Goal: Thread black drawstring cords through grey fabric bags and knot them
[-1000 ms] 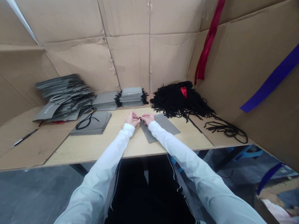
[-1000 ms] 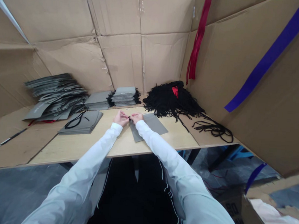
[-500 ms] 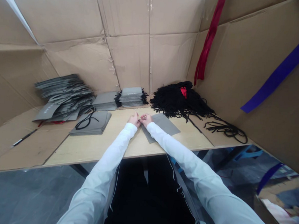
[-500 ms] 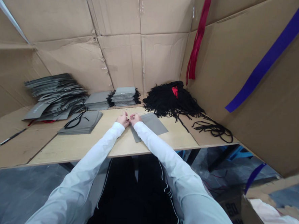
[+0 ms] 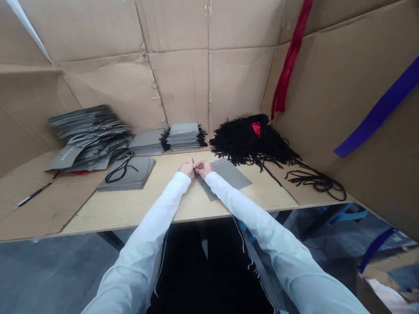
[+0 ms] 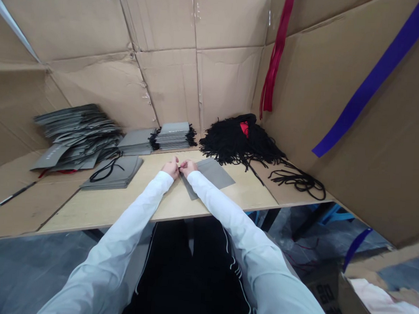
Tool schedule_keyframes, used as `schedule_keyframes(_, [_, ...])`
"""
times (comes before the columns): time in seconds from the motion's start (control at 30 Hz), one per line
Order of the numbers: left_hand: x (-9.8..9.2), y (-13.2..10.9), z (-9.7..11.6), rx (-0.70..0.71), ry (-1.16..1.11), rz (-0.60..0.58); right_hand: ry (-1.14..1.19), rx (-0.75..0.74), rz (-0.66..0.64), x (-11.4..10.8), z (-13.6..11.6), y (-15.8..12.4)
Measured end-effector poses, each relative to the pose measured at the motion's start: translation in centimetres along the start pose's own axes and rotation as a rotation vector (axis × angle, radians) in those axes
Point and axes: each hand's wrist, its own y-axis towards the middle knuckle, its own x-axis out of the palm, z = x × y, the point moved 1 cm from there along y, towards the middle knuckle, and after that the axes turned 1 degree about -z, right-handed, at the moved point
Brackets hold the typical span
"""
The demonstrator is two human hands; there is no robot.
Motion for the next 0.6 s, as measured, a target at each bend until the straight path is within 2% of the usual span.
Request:
schedule_keyframes(0.13, [0.1, 0.1, 0.1, -0.025, -0.099, 0.017, -0.032, 0.003, -0.001, -0.1, -0.5, -0.4])
schedule_keyframes(0.3, [0.3, 0.2, -0.2, -0.133, -0.593, 0.076, -0.044, -0.013, -0.034, 0.1, -0.7, -0.4])
schedule_keyframes(0.6, [-0.6, -0.5, -0.5, -0.180, -0.754, 0.107, -0.072, -0.047, -0.027, 0.8, 1.0, 0.5])
